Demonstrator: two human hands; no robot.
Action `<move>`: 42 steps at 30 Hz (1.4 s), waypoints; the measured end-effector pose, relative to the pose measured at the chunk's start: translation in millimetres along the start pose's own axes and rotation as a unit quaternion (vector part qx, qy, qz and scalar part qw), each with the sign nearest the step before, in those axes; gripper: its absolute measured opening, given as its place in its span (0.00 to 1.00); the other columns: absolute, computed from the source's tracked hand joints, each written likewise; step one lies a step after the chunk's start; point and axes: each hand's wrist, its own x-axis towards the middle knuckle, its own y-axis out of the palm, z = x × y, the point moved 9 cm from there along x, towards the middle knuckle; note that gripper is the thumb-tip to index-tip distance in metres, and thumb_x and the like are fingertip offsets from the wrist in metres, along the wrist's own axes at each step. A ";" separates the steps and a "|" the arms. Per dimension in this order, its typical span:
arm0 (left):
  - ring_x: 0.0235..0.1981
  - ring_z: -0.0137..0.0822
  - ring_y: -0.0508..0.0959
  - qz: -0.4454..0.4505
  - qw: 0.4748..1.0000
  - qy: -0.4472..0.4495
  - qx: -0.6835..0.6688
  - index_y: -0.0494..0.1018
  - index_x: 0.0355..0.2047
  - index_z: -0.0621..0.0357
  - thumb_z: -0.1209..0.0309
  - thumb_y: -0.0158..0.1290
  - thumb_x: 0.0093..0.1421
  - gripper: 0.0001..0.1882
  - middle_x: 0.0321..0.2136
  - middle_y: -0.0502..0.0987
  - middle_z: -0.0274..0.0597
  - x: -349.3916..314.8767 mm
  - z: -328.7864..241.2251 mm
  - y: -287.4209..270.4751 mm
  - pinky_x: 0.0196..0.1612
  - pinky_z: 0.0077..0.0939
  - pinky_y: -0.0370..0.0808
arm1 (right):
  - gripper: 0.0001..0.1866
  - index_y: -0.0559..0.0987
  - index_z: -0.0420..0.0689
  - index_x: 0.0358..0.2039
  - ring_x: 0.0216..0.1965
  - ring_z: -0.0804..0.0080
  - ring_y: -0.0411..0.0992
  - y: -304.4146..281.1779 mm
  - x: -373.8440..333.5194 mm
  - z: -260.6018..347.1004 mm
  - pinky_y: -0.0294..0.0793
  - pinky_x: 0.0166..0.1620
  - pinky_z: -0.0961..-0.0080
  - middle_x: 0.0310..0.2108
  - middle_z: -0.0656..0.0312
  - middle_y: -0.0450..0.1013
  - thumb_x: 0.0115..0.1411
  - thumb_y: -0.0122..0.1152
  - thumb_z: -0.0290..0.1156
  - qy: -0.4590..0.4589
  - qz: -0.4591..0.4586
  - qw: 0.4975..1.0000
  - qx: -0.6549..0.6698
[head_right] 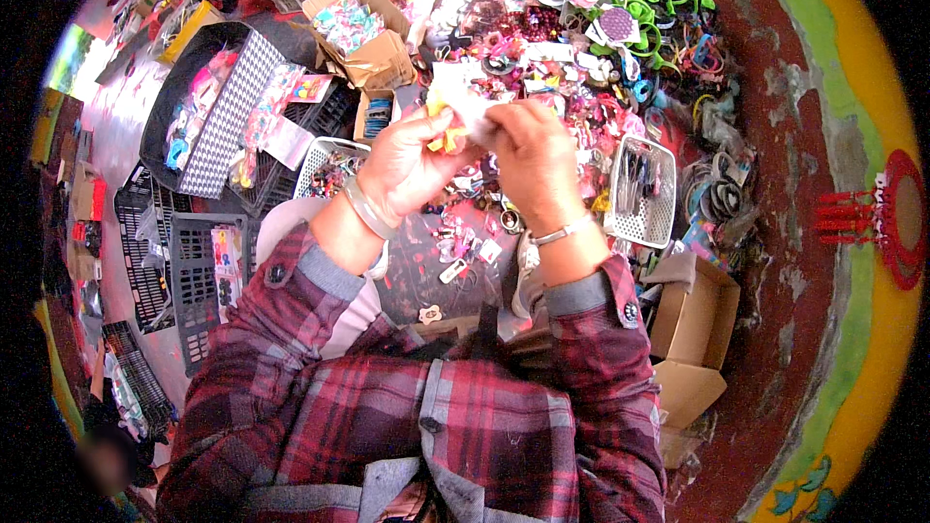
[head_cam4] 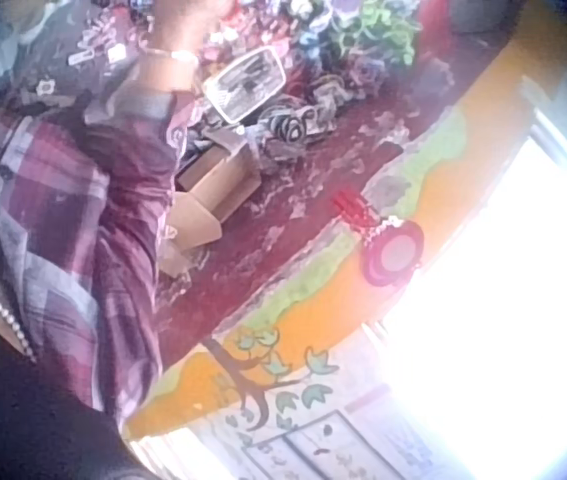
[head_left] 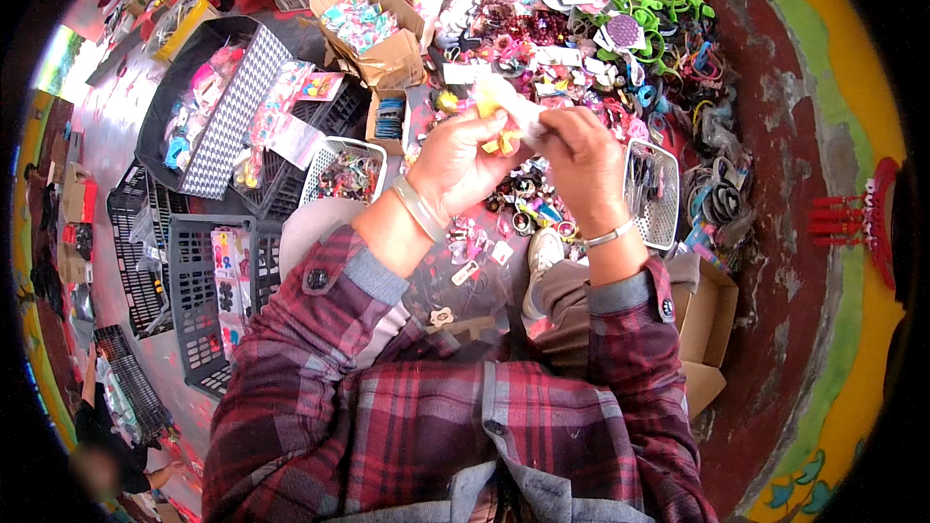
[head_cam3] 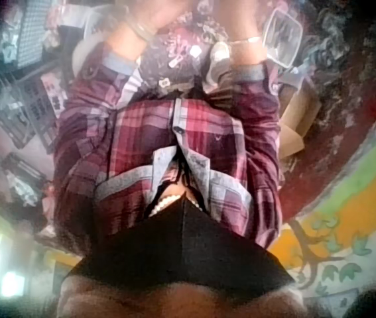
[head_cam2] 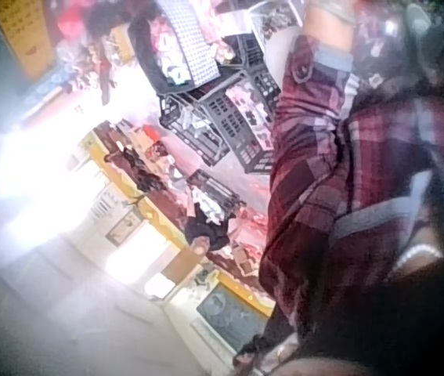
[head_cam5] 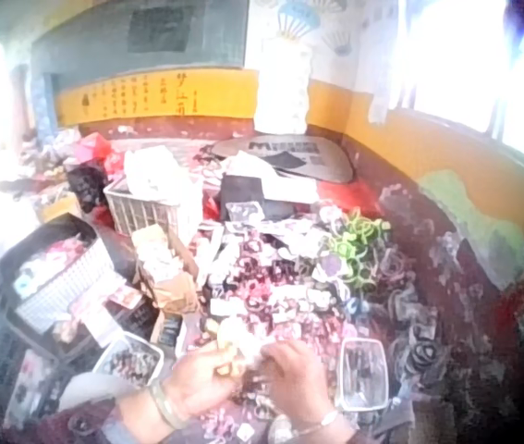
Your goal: The person sorts small hair accessories by hand, placing selected items into a plastic container.
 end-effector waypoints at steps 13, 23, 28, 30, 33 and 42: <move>0.42 0.42 0.73 -0.069 0.995 0.046 -0.056 0.65 0.43 0.64 0.70 0.35 0.62 0.15 0.40 0.72 0.50 18.9 -9.4 -4.1 0.49 0.36 0.69 | 0.07 0.74 0.42 0.28 0.29 0.56 0.70 25.4 -1.0 31.6 0.70 0.32 0.66 0.26 0.54 0.69 0.46 0.56 0.19 -0.037 -0.043 0.998 0.021; 0.47 0.40 0.69 -0.061 0.993 0.035 -0.094 0.64 0.44 0.66 0.71 0.38 0.62 0.14 0.46 0.69 0.51 6.8 -12.9 6.2 0.53 0.40 0.65 | 0.07 0.75 0.40 0.28 0.33 0.57 0.71 -16.8 10.1 7.0 0.71 0.36 0.68 0.29 0.55 0.71 0.46 0.55 0.20 0.031 -0.061 0.998 0.009; 0.49 0.41 0.68 0.011 0.997 0.016 -0.068 0.59 0.51 0.72 0.72 0.41 0.61 0.20 0.49 0.67 0.51 9.6 -7.4 26.6 0.55 0.40 0.64 | 0.08 0.75 0.40 0.30 0.31 0.55 0.71 13.5 -1.8 30.9 0.71 0.34 0.69 0.28 0.53 0.71 0.47 0.56 0.21 -0.031 0.040 0.999 0.003; 0.49 0.39 0.68 0.014 0.998 0.013 -0.066 0.58 0.51 0.72 0.75 0.43 0.59 0.20 0.49 0.67 0.50 7.0 -14.2 30.6 0.54 0.39 0.65 | 0.08 0.77 0.40 0.29 0.29 0.59 0.72 10.8 -5.7 7.1 0.71 0.33 0.71 0.28 0.54 0.72 0.46 0.55 0.21 0.032 0.113 0.992 0.042; 0.49 0.38 0.70 0.025 0.999 0.019 0.032 0.57 0.53 0.66 0.77 0.44 0.58 0.22 0.51 0.64 0.51 4.8 -17.1 29.0 0.57 0.35 0.63 | 0.07 0.78 0.38 0.31 0.28 0.83 0.68 -8.3 -18.0 -61.3 0.67 0.31 0.85 0.27 0.66 0.72 0.49 0.54 0.20 0.291 0.033 0.926 0.239; 0.43 0.30 0.73 0.041 0.964 -0.029 0.260 0.66 0.46 0.61 0.77 0.47 0.58 0.15 0.42 0.72 0.37 -4.7 21.2 31.0 0.46 0.27 0.71 | 0.07 0.77 0.46 0.29 0.28 0.64 0.72 -15.7 5.4 33.8 0.71 0.30 0.72 0.27 0.60 0.70 0.47 0.58 0.23 -0.077 -0.012 0.997 -0.002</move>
